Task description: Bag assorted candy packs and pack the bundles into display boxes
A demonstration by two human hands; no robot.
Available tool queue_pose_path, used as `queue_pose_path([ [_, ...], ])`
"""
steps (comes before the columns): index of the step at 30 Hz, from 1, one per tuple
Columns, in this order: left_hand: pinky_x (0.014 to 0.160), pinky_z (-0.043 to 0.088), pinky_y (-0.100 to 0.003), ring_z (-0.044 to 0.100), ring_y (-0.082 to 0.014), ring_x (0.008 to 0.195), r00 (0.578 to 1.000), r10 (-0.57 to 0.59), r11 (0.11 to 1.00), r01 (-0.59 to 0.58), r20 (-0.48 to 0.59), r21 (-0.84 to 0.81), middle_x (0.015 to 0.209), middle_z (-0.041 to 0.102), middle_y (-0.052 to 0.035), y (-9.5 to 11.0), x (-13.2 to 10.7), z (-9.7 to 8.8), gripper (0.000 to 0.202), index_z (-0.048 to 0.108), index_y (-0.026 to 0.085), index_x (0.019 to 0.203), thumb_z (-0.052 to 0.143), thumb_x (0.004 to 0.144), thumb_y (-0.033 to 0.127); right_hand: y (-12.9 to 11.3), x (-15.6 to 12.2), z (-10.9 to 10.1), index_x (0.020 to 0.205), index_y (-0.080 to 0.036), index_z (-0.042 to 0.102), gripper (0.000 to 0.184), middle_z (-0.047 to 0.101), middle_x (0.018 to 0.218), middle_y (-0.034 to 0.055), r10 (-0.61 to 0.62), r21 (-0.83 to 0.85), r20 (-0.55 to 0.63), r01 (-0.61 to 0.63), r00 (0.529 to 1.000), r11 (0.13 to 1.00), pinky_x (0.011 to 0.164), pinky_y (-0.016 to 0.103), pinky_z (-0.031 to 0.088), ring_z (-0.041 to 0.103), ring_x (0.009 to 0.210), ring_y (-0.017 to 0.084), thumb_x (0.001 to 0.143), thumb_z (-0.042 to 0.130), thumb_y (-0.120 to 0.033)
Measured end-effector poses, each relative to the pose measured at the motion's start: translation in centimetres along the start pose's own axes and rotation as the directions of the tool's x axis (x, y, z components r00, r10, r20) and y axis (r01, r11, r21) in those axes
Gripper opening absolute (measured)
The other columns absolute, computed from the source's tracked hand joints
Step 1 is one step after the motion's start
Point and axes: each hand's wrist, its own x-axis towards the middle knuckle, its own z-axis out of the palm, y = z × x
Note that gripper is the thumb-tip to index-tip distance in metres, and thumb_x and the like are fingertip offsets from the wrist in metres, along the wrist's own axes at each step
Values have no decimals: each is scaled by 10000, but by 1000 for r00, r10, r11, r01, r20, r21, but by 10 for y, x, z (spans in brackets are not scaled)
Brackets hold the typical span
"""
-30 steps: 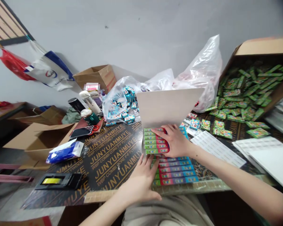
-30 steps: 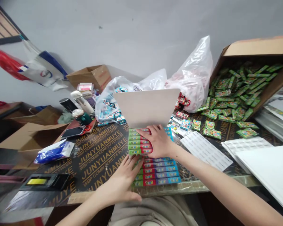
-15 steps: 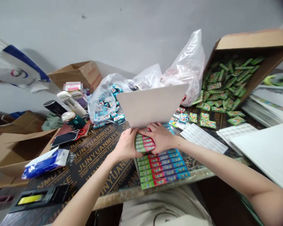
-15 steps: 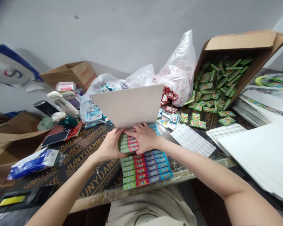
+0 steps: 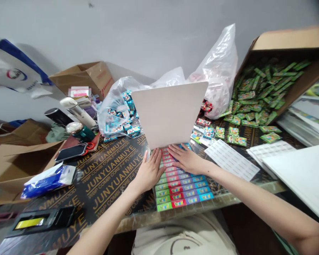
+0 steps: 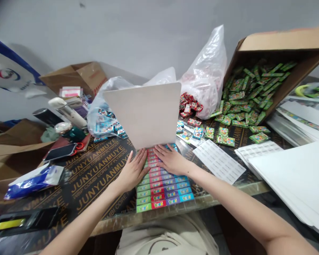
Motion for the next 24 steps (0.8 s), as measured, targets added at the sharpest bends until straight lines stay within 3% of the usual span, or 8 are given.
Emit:
queue_pose_path([
  [4, 1082, 60, -502, 172, -233, 1343, 999, -36, 995, 37, 10, -98, 1444, 241, -136, -9, 5, 2, 558, 217, 141, 1382, 300, 897, 405, 4, 1, 8, 1396, -156, 208, 582, 276, 1428, 131, 65, 56, -39, -62, 997, 996, 1054, 496, 164, 222, 1326, 242, 902, 322, -444],
  [8, 1080, -6, -506, 165, -221, 1345, 981, -193, 864, 180, 21, -470, 1451, 242, -87, -11, -7, 4, 573, 240, 211, 1375, 311, 878, 489, 11, -25, 10, 1338, -263, 349, 489, 376, 1385, 77, 261, 357, -203, -177, 944, 917, 1044, 518, 190, 307, 1291, 239, 890, 351, -459],
  [10, 1094, 59, -471, 158, -204, 1347, 916, -400, 617, 285, 19, -734, 1462, 214, -66, -3, -21, 12, 576, 219, 231, 1382, 213, 887, 525, 11, -46, 17, 1353, -290, 311, 489, 379, 1385, 56, 546, 629, -291, -273, 785, 728, 1027, 513, 246, 314, 1289, 232, 901, 285, -475],
  [12, 1080, 189, -444, 222, -206, 1330, 846, -524, 275, 281, 102, -919, 1454, 244, -65, 11, -32, 21, 621, 219, 234, 1383, 74, 876, 562, 8, -60, 27, 1383, -300, 235, 517, 376, 1386, 37, 736, 850, -172, -279, 655, 446, 996, 494, 322, 319, 1289, 221, 908, 182, -497],
  [15, 1000, 352, -434, 429, -233, 1217, 831, -510, -111, 192, 222, -975, 1349, 437, -74, 27, -37, 23, 710, 267, 243, 1366, 31, 827, 641, -1, -53, 42, 1378, -318, 255, 549, 498, 1288, 16, 687, 947, 107, -285, 719, 150, 946, 457, 407, 404, 1237, 211, 893, 124, -539],
  [17, 945, 415, -426, 524, -240, 1121, 813, -528, -235, 139, 246, -962, 1263, 528, -61, 26, -32, 17, 710, 291, 264, 1351, 107, 807, 681, -2, -26, 50, 1364, -317, 296, 563, 551, 1226, 10, 640, 946, 150, -297, 753, 127, 943, 445, 419, 434, 1214, 210, 880, 152, -565],
  [20, 890, 462, -419, 584, -246, 1035, 778, -551, -338, 124, 303, -933, 1175, 595, -54, 5, -22, 11, 690, 366, 266, 1310, 204, 794, 694, 7, 25, 59, 1348, -287, 337, 609, 498, 1283, 12, 664, 930, 62, -285, 745, 232, 994, 470, 360, 374, 1256, 224, 841, 253, -613],
  [24, 953, 413, -384, 510, -244, 1139, 738, -579, -366, 145, 347, -919, 1216, 567, -84, -37, -7, 3, 665, 465, 193, 1246, 303, 801, 660, 22, 59, 62, 1346, -266, 338, 674, 399, 1364, 39, 684, 920, 3, -270, 729, 285, 1037, 512, 251, 283, 1301, 241, 794, 331, -651],
])
